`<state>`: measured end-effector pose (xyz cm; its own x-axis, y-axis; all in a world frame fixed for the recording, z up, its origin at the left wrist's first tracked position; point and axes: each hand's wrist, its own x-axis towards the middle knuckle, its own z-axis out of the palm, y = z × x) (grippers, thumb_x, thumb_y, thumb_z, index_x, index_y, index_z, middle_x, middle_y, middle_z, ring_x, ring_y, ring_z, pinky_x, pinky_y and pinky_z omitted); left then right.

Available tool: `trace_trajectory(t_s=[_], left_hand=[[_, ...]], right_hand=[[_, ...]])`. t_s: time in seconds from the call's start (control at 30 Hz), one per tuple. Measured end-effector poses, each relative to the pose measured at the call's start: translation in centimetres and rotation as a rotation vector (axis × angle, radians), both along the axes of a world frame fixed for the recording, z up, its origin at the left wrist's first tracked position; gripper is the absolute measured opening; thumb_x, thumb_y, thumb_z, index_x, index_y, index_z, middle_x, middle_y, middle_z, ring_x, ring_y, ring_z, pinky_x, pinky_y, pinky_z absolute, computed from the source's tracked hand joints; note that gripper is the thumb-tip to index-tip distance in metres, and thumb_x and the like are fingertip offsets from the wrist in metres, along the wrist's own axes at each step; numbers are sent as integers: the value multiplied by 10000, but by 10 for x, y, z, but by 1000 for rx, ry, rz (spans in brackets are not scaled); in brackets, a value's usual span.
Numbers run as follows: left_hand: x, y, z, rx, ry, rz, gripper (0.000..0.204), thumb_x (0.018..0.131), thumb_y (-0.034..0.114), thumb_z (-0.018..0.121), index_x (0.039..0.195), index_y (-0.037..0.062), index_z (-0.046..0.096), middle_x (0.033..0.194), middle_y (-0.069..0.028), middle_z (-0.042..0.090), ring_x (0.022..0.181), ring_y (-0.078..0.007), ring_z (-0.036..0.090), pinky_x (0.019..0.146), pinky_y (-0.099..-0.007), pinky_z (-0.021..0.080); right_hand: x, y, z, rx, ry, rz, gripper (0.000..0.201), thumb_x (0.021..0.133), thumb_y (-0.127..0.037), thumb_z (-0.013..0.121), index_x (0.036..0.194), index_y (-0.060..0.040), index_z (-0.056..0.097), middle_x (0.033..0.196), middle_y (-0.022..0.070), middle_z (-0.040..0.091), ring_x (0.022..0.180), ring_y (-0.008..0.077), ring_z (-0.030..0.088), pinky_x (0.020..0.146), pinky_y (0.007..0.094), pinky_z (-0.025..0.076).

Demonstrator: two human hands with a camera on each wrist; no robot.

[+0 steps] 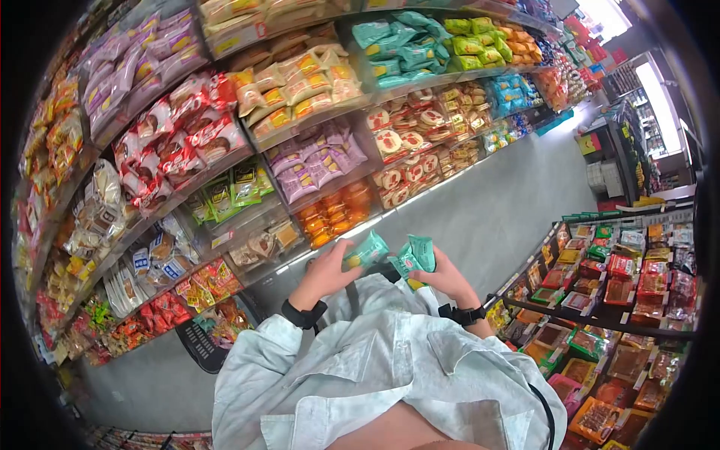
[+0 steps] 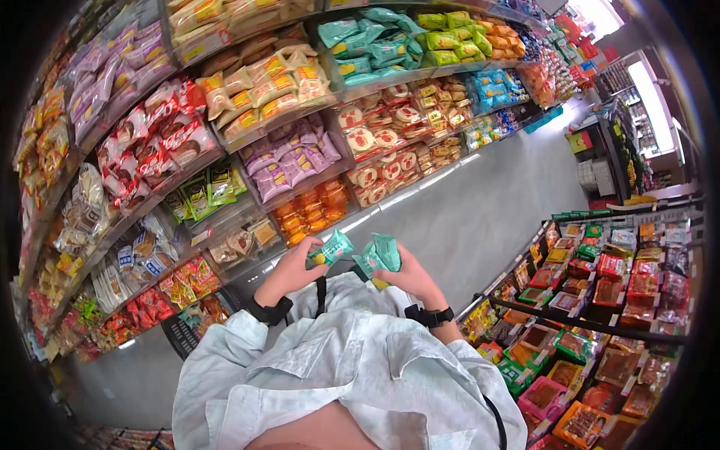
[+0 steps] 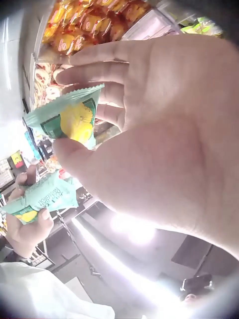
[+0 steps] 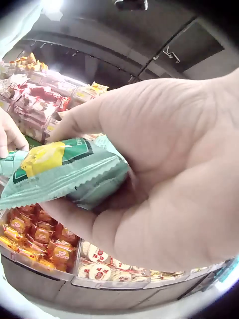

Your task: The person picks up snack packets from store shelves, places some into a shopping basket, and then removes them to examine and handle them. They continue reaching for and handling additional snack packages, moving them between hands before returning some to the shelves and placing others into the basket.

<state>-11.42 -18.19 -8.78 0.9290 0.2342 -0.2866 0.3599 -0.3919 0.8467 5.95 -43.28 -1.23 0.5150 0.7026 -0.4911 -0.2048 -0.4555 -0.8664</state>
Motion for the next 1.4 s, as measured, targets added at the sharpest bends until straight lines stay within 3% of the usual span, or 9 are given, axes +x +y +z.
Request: trace_trajectory(t_s=[0.13,0.27,0.33,0.6,0.73,0.8,0.97,1.2,1.4], left_hand=[[39,-41,1,-43,-88,41,553,872,303,798,1304,78,534,1224,-166,674,1098,-316,682,876,-398,555],[88,-68,16,172,-210,69,482,842,251,777,1256,55,628,1199,-180,624,1132,-369,623,964,-424,509],[121,-54,16,298,-329,85,457,821,212,770,1225,35,650,1174,-176,595,1121,-367,599,980,-437,487],[262,31,137,766,-449,287,426,862,240,759,1225,37,667,1153,-183,682,1118,-367,622,989,-442,479],[334,90,142,966,-554,282,389,855,231,759,1205,82,678,1121,-164,695,1066,-376,625,958,-462,490],[356,105,135,1136,-342,245,352,845,207,743,1178,106,693,1117,-152,695,1109,-380,610,981,-473,483],[381,143,70,1319,-299,250,294,802,132,714,1094,157,740,1139,-119,684,1267,-399,519,1037,-551,435],[364,102,116,1103,-537,394,286,852,163,736,1133,115,728,1168,-110,663,1254,-380,533,1073,-490,418],[350,1,140,206,-440,-10,489,904,196,759,1355,64,623,1281,-154,650,1168,-355,632,1026,-423,498]], right_hand=[[26,-37,-12,35,9,-40,704,832,-85,809,1470,-46,513,1250,54,658,1143,159,626,1008,334,511],[53,-98,-33,60,51,-75,698,818,-106,824,1443,-33,522,1245,68,660,1147,169,629,1010,335,509],[68,-132,-54,71,48,-82,688,814,-108,827,1429,-32,528,1243,74,661,1150,172,630,1012,335,507],[122,-198,-58,99,-36,-186,663,814,-95,819,1410,-42,533,1221,72,657,1129,174,630,989,337,514],[137,-212,-65,126,-46,-295,638,816,-85,812,1390,-48,539,1202,63,656,1102,170,632,969,332,518],[141,-214,-58,120,-61,-380,622,813,-80,814,1373,-46,545,1190,58,657,1090,166,634,963,330,518],[161,-219,-51,60,-49,-488,600,811,-68,818,1350,-45,556,1181,55,661,1082,161,636,955,332,527],[224,-168,-25,99,-52,-517,560,825,-74,843,1317,-42,578,1172,33,676,1065,139,645,943,323,533],[314,-48,17,182,-277,-128,535,803,-99,883,1266,-33,623,1143,34,703,1036,116,654,934,313,535]])
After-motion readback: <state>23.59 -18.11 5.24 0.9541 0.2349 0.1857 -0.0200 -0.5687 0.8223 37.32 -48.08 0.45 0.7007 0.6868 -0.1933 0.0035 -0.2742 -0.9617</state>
